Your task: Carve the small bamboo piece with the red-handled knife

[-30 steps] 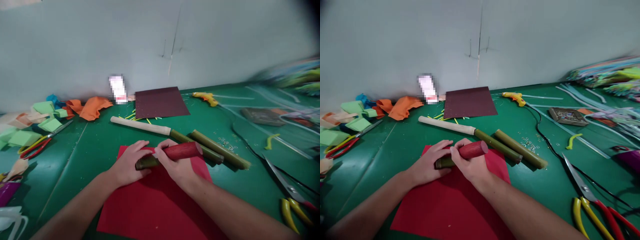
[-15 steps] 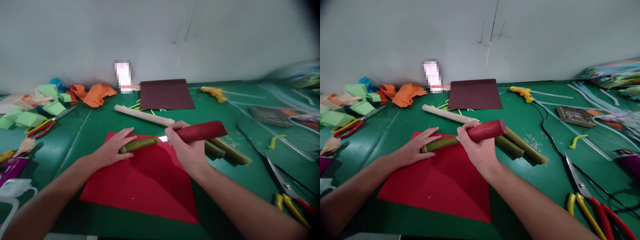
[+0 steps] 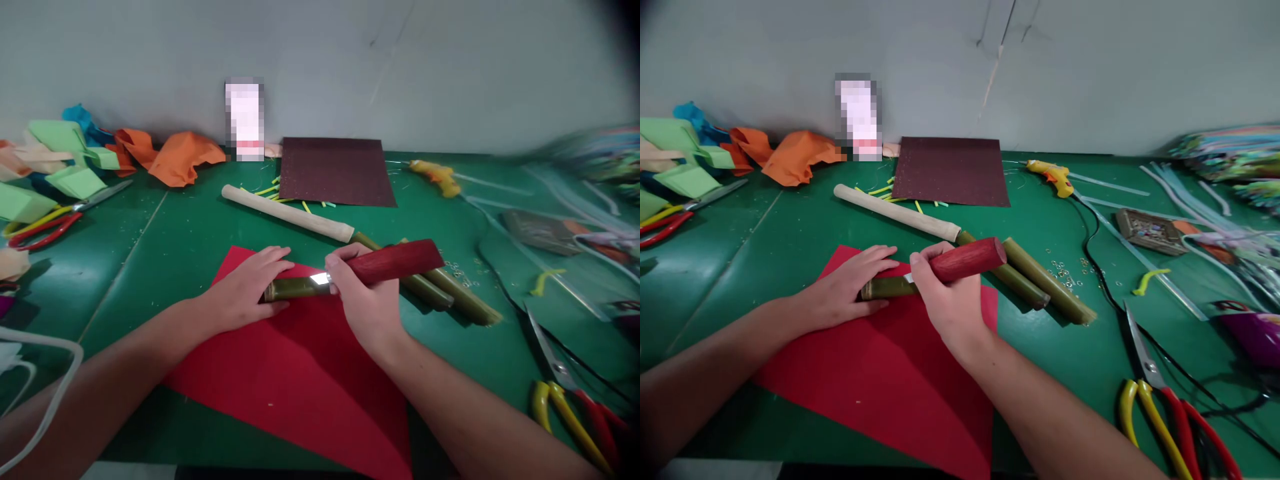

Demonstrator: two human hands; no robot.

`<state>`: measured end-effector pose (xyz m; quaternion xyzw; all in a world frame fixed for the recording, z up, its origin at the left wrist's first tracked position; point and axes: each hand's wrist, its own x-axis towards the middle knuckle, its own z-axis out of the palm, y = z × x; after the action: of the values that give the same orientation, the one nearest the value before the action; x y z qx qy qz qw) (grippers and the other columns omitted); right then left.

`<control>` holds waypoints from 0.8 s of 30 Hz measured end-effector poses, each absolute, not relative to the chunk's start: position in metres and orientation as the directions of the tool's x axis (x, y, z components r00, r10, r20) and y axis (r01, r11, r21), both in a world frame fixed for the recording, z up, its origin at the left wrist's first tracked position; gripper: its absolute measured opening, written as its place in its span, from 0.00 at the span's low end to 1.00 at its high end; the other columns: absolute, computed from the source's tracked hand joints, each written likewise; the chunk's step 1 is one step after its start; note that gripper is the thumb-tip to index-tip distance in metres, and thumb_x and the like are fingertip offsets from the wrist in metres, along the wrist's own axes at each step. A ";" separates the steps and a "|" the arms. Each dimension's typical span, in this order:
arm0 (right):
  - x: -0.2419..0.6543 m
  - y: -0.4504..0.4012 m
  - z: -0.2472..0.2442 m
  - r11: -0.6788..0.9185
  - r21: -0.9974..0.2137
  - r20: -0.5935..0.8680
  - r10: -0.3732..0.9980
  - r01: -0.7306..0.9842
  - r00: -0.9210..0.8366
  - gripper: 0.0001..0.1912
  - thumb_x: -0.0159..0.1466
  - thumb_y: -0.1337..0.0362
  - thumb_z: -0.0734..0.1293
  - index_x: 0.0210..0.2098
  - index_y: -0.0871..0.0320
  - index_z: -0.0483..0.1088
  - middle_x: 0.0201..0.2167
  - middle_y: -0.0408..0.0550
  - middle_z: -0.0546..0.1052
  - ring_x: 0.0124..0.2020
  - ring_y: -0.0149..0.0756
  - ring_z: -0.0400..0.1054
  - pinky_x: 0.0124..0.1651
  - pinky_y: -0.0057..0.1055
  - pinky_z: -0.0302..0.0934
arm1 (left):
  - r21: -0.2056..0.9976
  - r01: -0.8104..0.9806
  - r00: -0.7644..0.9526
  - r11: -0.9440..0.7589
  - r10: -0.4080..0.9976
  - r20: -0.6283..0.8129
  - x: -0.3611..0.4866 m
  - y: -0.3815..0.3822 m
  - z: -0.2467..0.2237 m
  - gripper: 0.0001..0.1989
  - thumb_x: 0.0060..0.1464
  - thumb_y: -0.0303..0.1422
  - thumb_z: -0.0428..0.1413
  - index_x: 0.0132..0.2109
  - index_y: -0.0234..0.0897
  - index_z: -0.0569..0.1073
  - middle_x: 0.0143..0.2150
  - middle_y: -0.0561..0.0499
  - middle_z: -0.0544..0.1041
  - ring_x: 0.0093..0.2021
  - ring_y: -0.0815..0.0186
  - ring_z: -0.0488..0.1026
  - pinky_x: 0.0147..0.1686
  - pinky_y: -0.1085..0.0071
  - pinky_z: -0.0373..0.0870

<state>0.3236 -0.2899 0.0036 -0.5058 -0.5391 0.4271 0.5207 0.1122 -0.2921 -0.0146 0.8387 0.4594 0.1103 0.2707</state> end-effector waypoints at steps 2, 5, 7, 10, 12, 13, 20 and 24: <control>0.323 -0.289 0.006 0.144 -0.984 0.149 0.988 0.101 0.045 0.09 0.59 0.59 0.69 0.26 0.56 0.68 0.19 0.37 0.67 0.22 0.28 0.62 0.29 0.30 0.58 | 0.556 0.734 0.513 -0.391 0.855 -0.076 0.110 -0.293 -0.017 0.33 0.62 0.48 0.52 0.67 0.35 0.60 0.74 0.37 0.52 0.75 0.47 0.45 0.70 0.42 0.49; 0.322 -0.288 0.010 0.187 -0.977 0.194 0.980 0.104 0.055 0.09 0.59 0.60 0.69 0.26 0.56 0.69 0.19 0.37 0.68 0.22 0.28 0.61 0.30 0.31 0.58 | 0.515 0.803 0.376 -0.299 0.925 -0.049 0.110 -0.296 -0.020 0.34 0.62 0.51 0.50 0.66 0.31 0.61 0.73 0.33 0.53 0.74 0.45 0.45 0.69 0.41 0.50; 0.321 -0.288 0.009 0.184 -0.979 0.191 0.979 0.090 0.074 0.08 0.59 0.60 0.70 0.26 0.56 0.69 0.19 0.37 0.68 0.22 0.27 0.61 0.30 0.31 0.58 | 0.492 0.829 0.305 -0.265 0.952 -0.002 0.111 -0.298 -0.023 0.32 0.62 0.48 0.51 0.64 0.31 0.63 0.72 0.32 0.54 0.74 0.45 0.47 0.69 0.41 0.51; 0.320 -0.286 0.005 0.138 -0.987 0.143 0.988 0.085 0.061 0.09 0.59 0.60 0.70 0.26 0.56 0.70 0.20 0.38 0.68 0.22 0.27 0.61 0.31 0.31 0.58 | 0.524 0.787 0.323 -0.326 0.941 0.101 0.112 -0.301 -0.023 0.22 0.63 0.42 0.53 0.58 0.33 0.68 0.70 0.34 0.56 0.73 0.49 0.49 0.69 0.45 0.53; 0.320 -0.284 0.002 0.126 -0.989 0.130 0.990 0.083 0.050 0.09 0.59 0.59 0.70 0.26 0.56 0.70 0.20 0.39 0.69 0.23 0.28 0.62 0.31 0.32 0.58 | 0.548 0.734 0.395 -0.402 0.908 0.137 0.111 -0.301 -0.020 0.18 0.62 0.39 0.54 0.55 0.35 0.70 0.71 0.36 0.55 0.73 0.51 0.48 0.70 0.47 0.51; 0.320 -0.283 0.001 0.130 -0.989 0.134 0.990 0.073 0.054 0.09 0.59 0.59 0.70 0.26 0.55 0.70 0.21 0.39 0.69 0.23 0.28 0.62 0.32 0.32 0.58 | 0.554 0.714 0.436 -0.427 0.891 0.125 0.110 -0.301 -0.018 0.18 0.61 0.39 0.55 0.55 0.36 0.71 0.71 0.37 0.54 0.74 0.50 0.46 0.70 0.47 0.50; 0.319 -0.284 0.004 0.103 -0.992 0.105 0.994 0.069 0.023 0.10 0.59 0.58 0.70 0.27 0.56 0.69 0.21 0.39 0.69 0.23 0.28 0.62 0.30 0.31 0.58 | 0.523 0.711 0.565 -0.470 0.824 -0.028 0.107 -0.299 -0.016 0.22 0.59 0.37 0.57 0.60 0.41 0.71 0.73 0.42 0.52 0.74 0.47 0.42 0.70 0.42 0.47; 0.316 -0.288 0.010 0.084 -0.991 0.087 0.996 0.101 0.023 0.10 0.58 0.59 0.71 0.27 0.57 0.69 0.20 0.39 0.68 0.23 0.28 0.62 0.29 0.30 0.58 | 0.465 0.716 0.588 -0.521 0.809 0.003 0.109 -0.298 -0.019 0.27 0.59 0.34 0.56 0.65 0.39 0.66 0.72 0.41 0.55 0.73 0.49 0.47 0.70 0.44 0.52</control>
<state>0.3164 -0.2882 0.0095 -0.5093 -0.5386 0.4457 0.5019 0.1093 -0.2976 -0.0186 0.8652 0.4406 0.1100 0.2126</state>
